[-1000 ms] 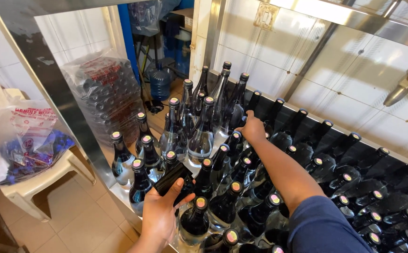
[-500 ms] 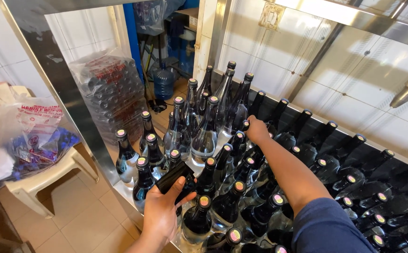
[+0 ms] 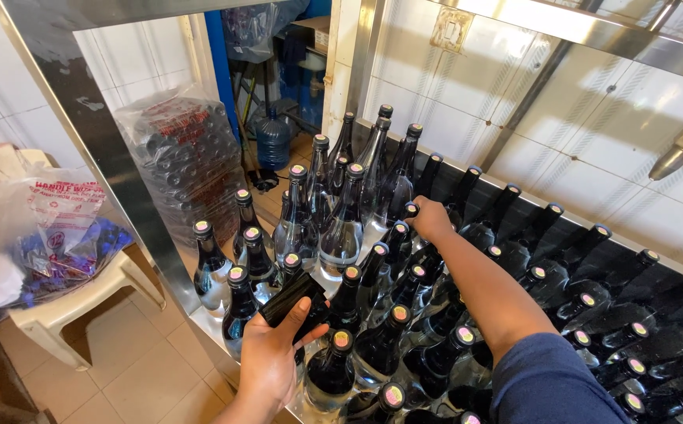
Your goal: Manually placing black caps or heat-shrink capsules onto the necks of glass bottles stored in a metal crate.
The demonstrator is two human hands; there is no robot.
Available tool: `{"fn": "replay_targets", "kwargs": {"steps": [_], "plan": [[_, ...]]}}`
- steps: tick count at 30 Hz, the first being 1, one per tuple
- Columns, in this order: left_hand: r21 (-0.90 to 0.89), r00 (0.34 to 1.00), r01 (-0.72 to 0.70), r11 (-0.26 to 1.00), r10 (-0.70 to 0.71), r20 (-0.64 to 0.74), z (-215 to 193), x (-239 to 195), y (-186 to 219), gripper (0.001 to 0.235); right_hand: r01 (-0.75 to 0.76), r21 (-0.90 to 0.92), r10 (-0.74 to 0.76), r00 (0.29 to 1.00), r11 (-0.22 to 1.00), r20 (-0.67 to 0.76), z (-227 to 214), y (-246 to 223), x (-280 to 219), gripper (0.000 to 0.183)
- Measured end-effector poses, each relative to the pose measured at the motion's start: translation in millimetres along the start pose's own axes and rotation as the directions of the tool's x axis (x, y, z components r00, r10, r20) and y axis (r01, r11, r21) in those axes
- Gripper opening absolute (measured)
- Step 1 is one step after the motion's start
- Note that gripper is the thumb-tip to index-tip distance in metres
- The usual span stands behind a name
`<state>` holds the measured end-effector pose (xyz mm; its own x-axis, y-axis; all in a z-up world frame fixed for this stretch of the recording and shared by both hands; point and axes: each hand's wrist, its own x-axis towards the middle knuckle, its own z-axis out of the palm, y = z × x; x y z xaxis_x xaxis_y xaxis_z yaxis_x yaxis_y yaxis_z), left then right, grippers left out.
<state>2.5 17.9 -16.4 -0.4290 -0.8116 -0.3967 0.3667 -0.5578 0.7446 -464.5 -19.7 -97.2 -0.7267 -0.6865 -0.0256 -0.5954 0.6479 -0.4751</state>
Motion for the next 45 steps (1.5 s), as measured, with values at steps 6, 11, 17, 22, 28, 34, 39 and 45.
{"fn": "replay_targets", "kwargs": {"steps": [6,11,17,22,28,34,39,45], "plan": [[-0.028,1.000,-0.024,0.999,0.025,0.005,-5.8,2.6,-4.2,0.029,-0.007,-0.153,0.022,0.995,0.988,0.097,-26.7,-23.0,-16.3,0.086],[-0.115,0.998,-0.048,0.992,0.052,0.029,-2.1,15.3,-11.0,0.014,0.238,-0.470,-0.177,0.969,0.850,0.170,-104.7,-94.2,-55.9,0.047],[-0.116,0.985,-0.013,0.993,0.033,0.172,2.1,19.3,-17.9,0.019,0.392,0.193,-0.437,0.802,0.899,0.407,-132.3,-200.4,-285.3,0.048],[-0.042,0.961,0.050,0.998,-0.037,0.275,10.7,11.4,-16.4,0.036,0.473,0.516,-0.562,0.827,0.714,0.019,-80.3,-157.7,-293.5,0.029],[0.084,0.914,0.122,0.989,-0.144,0.378,21.9,2.9,-11.9,0.035,0.427,0.443,-0.466,0.884,0.788,-0.024,-107.6,-151.8,-304.9,0.028],[0.162,0.936,0.085,0.983,-0.134,0.325,30.0,2.4,-19.2,0.042,0.490,0.351,-0.482,0.868,0.798,-0.116,-110.8,-137.6,-308.4,0.016],[0.160,0.946,0.041,0.986,-0.089,0.310,48.3,-17.5,-5.9,0.039,0.296,0.406,-0.374,0.919,0.865,0.127,-142.5,-147.7,-319.0,0.007],[0.099,0.962,0.103,0.990,-0.125,0.243,56.7,-19.8,-5.0,0.043,0.062,0.267,-0.180,0.877,0.962,0.446,-175.6,-118.6,-286.0,0.034]]}}
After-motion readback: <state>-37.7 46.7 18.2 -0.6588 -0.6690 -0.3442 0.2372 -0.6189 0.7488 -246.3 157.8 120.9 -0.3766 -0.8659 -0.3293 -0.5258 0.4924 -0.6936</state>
